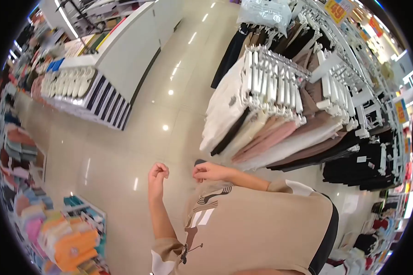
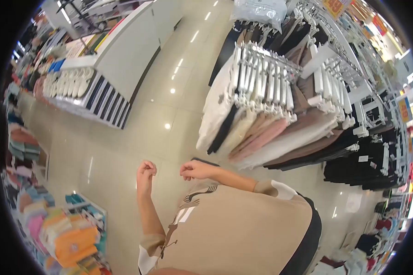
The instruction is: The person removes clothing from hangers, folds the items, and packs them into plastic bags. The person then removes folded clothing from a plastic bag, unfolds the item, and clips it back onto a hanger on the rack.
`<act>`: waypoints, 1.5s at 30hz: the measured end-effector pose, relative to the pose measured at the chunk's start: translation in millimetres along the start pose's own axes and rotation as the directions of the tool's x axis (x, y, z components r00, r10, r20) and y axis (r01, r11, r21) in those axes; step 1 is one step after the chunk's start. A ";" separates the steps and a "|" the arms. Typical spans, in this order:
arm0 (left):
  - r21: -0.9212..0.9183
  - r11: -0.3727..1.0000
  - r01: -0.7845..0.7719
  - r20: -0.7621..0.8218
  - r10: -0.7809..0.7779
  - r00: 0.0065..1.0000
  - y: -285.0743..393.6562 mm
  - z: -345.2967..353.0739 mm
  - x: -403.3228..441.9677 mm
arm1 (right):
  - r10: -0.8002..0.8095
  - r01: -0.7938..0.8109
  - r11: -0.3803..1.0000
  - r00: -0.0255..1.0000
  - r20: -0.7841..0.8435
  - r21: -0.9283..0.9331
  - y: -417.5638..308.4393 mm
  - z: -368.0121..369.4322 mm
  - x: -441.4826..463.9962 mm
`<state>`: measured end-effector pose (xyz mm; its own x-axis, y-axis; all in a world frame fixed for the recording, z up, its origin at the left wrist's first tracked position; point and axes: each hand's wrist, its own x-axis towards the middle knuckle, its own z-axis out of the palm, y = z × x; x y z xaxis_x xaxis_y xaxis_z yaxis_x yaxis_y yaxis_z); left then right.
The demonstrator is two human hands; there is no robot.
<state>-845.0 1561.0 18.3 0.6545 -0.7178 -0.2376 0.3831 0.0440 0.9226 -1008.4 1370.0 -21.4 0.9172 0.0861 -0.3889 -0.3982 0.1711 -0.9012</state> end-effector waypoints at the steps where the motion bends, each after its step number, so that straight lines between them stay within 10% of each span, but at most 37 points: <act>1: 0.024 1.000 0.014 0.049 -0.015 0.999 5.4 -3.1 28.4 | 0.023 -0.023 1.000 1.000 -0.015 0.018 -8.8 -7.2 17.5; 13: 0.056 0.956 0.288 0.211 -0.294 0.932 48.5 -57.2 341.1 | -0.194 0.211 0.977 0.859 -0.474 -0.018 -143.2 -203.8 246.0; 16: -0.012 0.946 0.323 0.212 -0.314 0.926 54.7 -61.4 404.1 | -0.313 0.181 0.949 0.628 -0.712 -0.258 -170.0 -266.8 246.0; 20: 0.030 0.940 0.341 0.181 -0.340 0.923 58.8 -73.4 496.3 | -0.434 -0.049 0.898 0.073 -0.898 -0.438 -217.5 -356.2 219.2; 23: 0.013 0.930 0.367 0.169 -0.364 0.916 66.1 -84.2 568.2 | -0.586 -0.415 0.794 -0.325 -0.743 -0.445 -269.4 -413.4 206.2; 25: 0.038 0.926 0.375 0.226 -0.373 0.900 76.4 -87.9 632.2 | -0.738 -0.658 0.648 -0.415 -0.533 -0.384 -316.9 -453.1 208.0; 31: 0.235 0.942 0.239 0.375 -0.315 0.872 139.9 -53.5 836.2 | -0.883 -0.955 0.286 -0.230 -0.409 -0.081 -442.4 -570.1 225.7; 34: 0.341 0.934 0.111 0.507 -0.282 0.814 187.2 -3.1 907.6 | -0.806 -0.946 0.274 -0.323 -0.495 0.171 -429.0 -619.7 180.4; 38: 0.315 0.938 0.143 0.584 -0.310 0.750 210.1 56.9 976.4 | -0.596 -0.531 0.803 -0.726 -0.342 -0.271 -390.0 -651.7 129.0; 44: 0.390 0.897 0.206 0.701 -0.435 0.565 173.0 129.1 1070.0 | -0.124 -0.207 0.810 -0.975 0.186 -0.549 -491.6 -625.9 147.9; 45: 0.425 0.880 0.214 0.706 -0.470 0.530 167.2 139.9 1084.5 | -0.261 -0.307 0.751 -0.951 0.164 -0.585 -509.8 -628.5 165.8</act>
<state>-162.3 692.6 -42.5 -0.2933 -0.8916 -0.3450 0.1999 -0.4101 0.8899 -646.4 680.1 253.4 -0.7702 0.0346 0.6369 -0.5742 -0.4723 -0.6688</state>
